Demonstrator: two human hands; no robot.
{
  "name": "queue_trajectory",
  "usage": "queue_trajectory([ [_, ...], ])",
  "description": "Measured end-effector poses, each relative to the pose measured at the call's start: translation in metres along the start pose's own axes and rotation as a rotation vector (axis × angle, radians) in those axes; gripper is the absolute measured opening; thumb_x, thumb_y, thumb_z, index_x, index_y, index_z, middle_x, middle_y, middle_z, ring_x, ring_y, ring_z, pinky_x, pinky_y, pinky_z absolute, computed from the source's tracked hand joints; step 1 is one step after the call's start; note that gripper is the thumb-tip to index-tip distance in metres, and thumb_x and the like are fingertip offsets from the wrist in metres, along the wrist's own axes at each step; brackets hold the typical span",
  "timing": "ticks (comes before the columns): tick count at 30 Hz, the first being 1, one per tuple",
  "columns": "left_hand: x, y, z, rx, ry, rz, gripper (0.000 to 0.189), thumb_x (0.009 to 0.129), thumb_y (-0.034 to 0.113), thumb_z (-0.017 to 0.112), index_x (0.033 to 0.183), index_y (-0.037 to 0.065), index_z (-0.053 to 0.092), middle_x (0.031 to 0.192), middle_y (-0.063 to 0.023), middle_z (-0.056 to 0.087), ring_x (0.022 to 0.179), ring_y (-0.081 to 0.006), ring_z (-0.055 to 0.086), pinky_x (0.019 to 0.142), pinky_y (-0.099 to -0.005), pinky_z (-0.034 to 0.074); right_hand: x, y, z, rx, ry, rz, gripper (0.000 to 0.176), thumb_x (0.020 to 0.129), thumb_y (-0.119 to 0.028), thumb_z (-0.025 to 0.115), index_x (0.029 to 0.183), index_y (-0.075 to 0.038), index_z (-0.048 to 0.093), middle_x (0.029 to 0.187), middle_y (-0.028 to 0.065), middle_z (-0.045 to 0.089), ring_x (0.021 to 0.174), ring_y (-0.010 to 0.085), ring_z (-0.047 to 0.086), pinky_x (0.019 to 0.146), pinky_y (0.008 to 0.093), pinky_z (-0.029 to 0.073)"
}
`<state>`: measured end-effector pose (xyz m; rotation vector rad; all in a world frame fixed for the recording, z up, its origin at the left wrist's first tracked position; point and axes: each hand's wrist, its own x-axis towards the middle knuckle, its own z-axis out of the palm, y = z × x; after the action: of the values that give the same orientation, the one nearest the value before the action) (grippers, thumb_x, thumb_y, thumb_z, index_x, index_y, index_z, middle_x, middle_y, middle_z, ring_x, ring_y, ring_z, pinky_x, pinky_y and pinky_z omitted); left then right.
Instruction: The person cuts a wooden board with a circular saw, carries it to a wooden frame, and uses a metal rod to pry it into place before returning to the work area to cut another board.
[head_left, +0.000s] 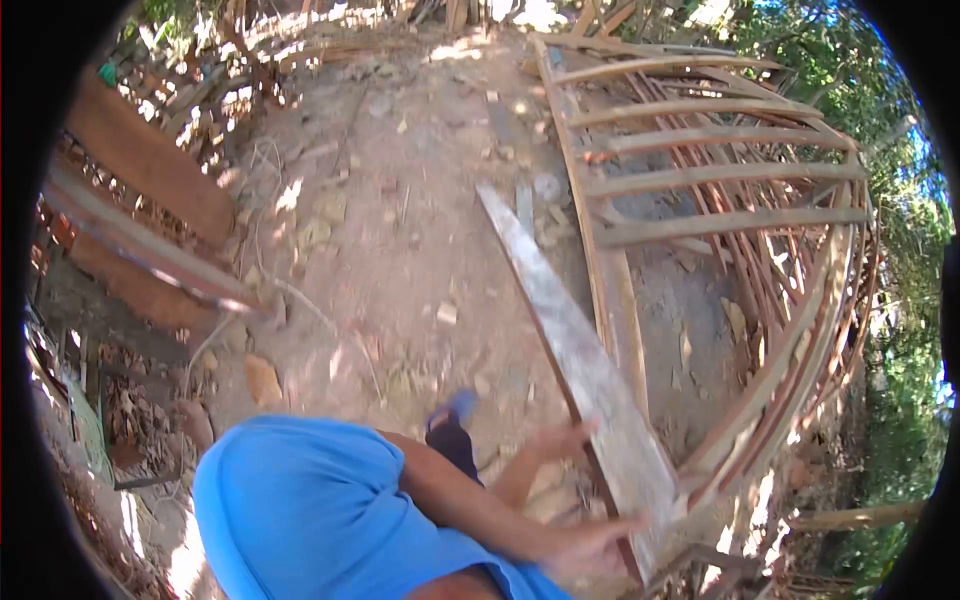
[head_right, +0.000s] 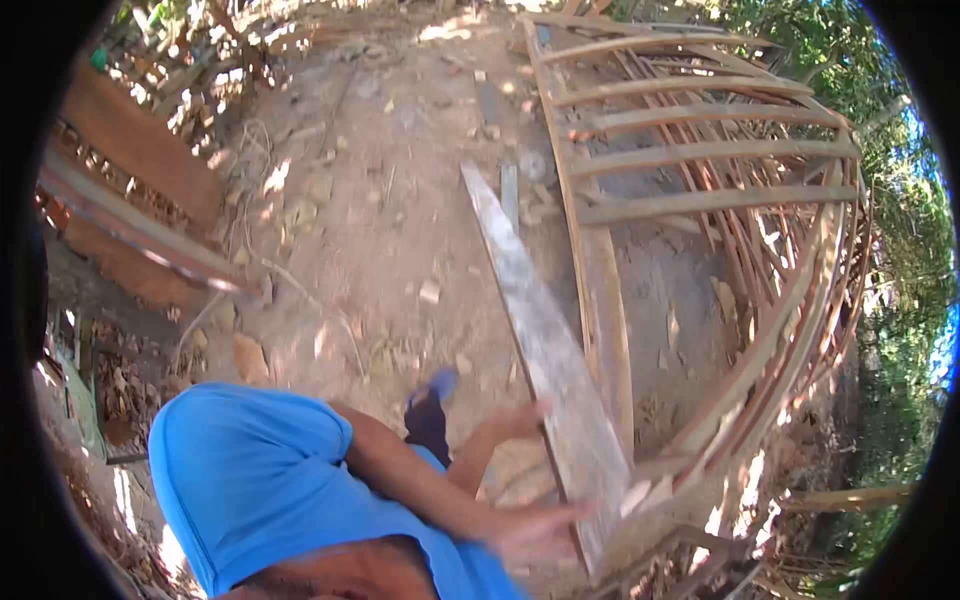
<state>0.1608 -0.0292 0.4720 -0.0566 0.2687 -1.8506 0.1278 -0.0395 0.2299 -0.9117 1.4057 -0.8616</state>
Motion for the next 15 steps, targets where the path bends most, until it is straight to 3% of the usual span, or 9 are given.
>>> queue_trajectory([
  [3,0.0,0.098,0.058,0.786,-0.173,-0.364,0.094,0.096,0.068,0.036,0.153,-0.003,0.014,0.144,-0.0227,0.048,0.127,-0.032,0.055,0.118,-0.0442,0.025,0.053,-0.077,0.061,0.212,0.16,-0.127,0.071,0.081,-0.028,0.069,0.138,0.004,0.043,0.137,0.0241,0.049,0.123,0.0344,0.051,0.103,0.045,0.04],
  [5,0.034,0.154,0.049,0.768,-0.234,-0.602,0.067,0.1,0.051,0.045,0.141,-0.001,0.035,0.13,-0.0188,0.058,0.116,-0.027,0.06,0.105,-0.0414,0.042,0.084,-0.129,0.097,0.298,0.231,-0.271,0.074,0.079,-0.029,0.07,0.139,0.005,0.041,0.137,0.024,0.049,0.123,0.0342,0.051,0.104,0.0448,0.04],
  [7,0.031,0.201,0.032,0.92,-0.345,-0.551,0.049,0.102,0.04,0.049,0.13,0.0,0.05,0.117,-0.0158,0.065,0.106,-0.0229,0.064,0.096,-0.0382,0.051,0.095,-0.164,0.113,0.393,0.272,-0.436,0.077,0.078,-0.03,0.07,0.14,0.005,0.04,0.138,0.024,0.049,0.123,0.034,0.051,0.104,0.0447,0.039],
  [9,0.033,0.307,0.042,1.179,-0.464,-0.186,0.041,0.103,0.035,0.048,0.12,-0.001,0.059,0.105,-0.0138,0.068,0.099,-0.0199,0.066,0.09,-0.0346,0.052,0.107,-0.216,0.139,0.44,0.298,-0.603,0.08,0.076,-0.03,0.071,0.141,0.006,0.039,0.138,0.0239,0.048,0.123,0.0338,0.05,0.105,0.0446,0.039],
  [10,0.045,0.359,0.031,1.345,-0.405,0.059,0.035,0.101,0.03,0.053,0.119,0.001,0.06,0.101,-0.0106,0.07,0.094,-0.0174,0.066,0.086,-0.0323,0.051,0.114,-0.243,0.152,0.444,0.298,-0.682,0.082,0.076,-0.03,0.071,0.141,0.007,0.038,0.138,0.0239,0.048,0.123,0.0337,0.05,0.105,0.0445,0.039],
  [11,0.05,0.411,0.029,1.291,-0.236,0.281,0.03,0.1,0.028,0.057,0.116,0.003,0.062,0.102,-0.0079,0.069,0.093,-0.0158,0.065,0.083,-0.0321,0.052,0.124,-0.277,0.169,0.433,0.287,-0.77,0.084,0.075,-0.031,0.071,0.142,0.007,0.038,0.138,0.0238,0.048,0.123,0.0337,0.05,0.106,0.0445,0.039],
  [12,0.059,0.514,0.02,1.628,0.169,0.371,0.032,0.098,0.031,0.06,0.117,0.005,0.062,0.105,-0.0067,0.069,0.092,-0.0158,0.065,0.083,-0.0312,0.052,0.143,-0.315,0.202,0.42,0.259,-0.855,0.086,0.074,-0.031,0.072,0.142,0.007,0.037,0.139,0.0235,0.047,0.125,0.0347,0.048,0.108,0.0451,0.036],
  [13,0.058,0.567,0.023,1.647,0.3,0.287,0.04,0.094,0.036,0.065,0.121,0.007,0.06,0.112,-0.0085,0.068,0.099,-0.0169,0.065,0.087,-0.0335,0.052,0.156,-0.338,0.204,0.413,0.234,-0.952,0.088,0.073,-0.032,0.073,0.143,0.006,0.036,0.141,0.0231,0.046,0.127,0.0358,0.047,0.11,0.0457,0.033],
  [15,0.052,0.655,0.043,1.838,0.374,0.464,0.052,0.089,0.04,0.07,0.126,0.007,0.057,0.118,-0.0107,0.066,0.107,-0.0194,0.064,0.092,-0.0364,0.05,0.184,-0.361,0.197,0.427,0.221,-1.01,0.092,0.072,-0.034,0.074,0.144,0.006,0.034,0.145,0.0231,0.042,0.13,0.0358,0.044,0.112,0.0459,0.031],
])
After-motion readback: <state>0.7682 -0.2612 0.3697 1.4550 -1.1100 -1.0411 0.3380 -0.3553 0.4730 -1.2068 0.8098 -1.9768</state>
